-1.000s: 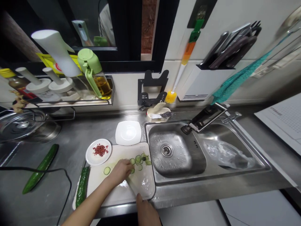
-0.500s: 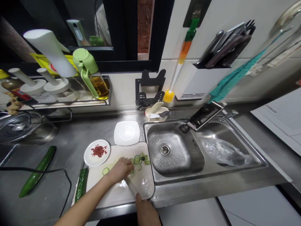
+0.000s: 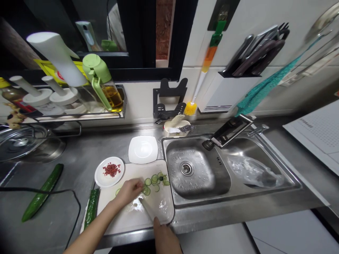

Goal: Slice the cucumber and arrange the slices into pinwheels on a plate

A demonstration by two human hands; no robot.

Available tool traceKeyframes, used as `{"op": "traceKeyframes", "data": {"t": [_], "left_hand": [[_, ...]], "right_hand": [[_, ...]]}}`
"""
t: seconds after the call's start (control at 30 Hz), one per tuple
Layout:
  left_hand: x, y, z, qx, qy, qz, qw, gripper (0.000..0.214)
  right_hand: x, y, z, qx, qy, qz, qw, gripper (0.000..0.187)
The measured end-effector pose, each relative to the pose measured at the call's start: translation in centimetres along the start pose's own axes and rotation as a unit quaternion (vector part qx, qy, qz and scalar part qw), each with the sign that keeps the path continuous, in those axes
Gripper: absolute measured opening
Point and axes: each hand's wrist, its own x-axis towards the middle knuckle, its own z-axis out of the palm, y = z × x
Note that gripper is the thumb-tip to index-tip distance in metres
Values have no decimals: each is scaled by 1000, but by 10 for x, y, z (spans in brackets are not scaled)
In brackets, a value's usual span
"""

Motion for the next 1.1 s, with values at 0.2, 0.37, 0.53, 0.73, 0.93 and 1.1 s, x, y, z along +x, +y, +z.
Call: {"op": "traceKeyframes", "data": {"t": [0.2,0.37,0.53,0.73,0.93,1.1], "left_hand": [[-30,-27,7,-133,85,-197,968,8],[-46,-34,11,-83,115,-225,964,13],[-51,-30,13,-27,143,-219,965,17],[-51,-31,15,-29,157,-222,962,18],[-51,-30,17,-15,174,-230,957,17],[-51,-31,18,-20,177,-237,955,17]], "right_hand": [[-6,0,-7,6,-6,-3,1000,71],[-7,0,-14,-3,-16,-4,1000,70],[-3,-9,-25,-13,-27,-4,1000,67],[3,-46,-44,-63,-45,-12,997,73],[3,-63,-50,-72,-16,-23,997,68],[3,-62,-48,-69,1,-33,997,67]]}}
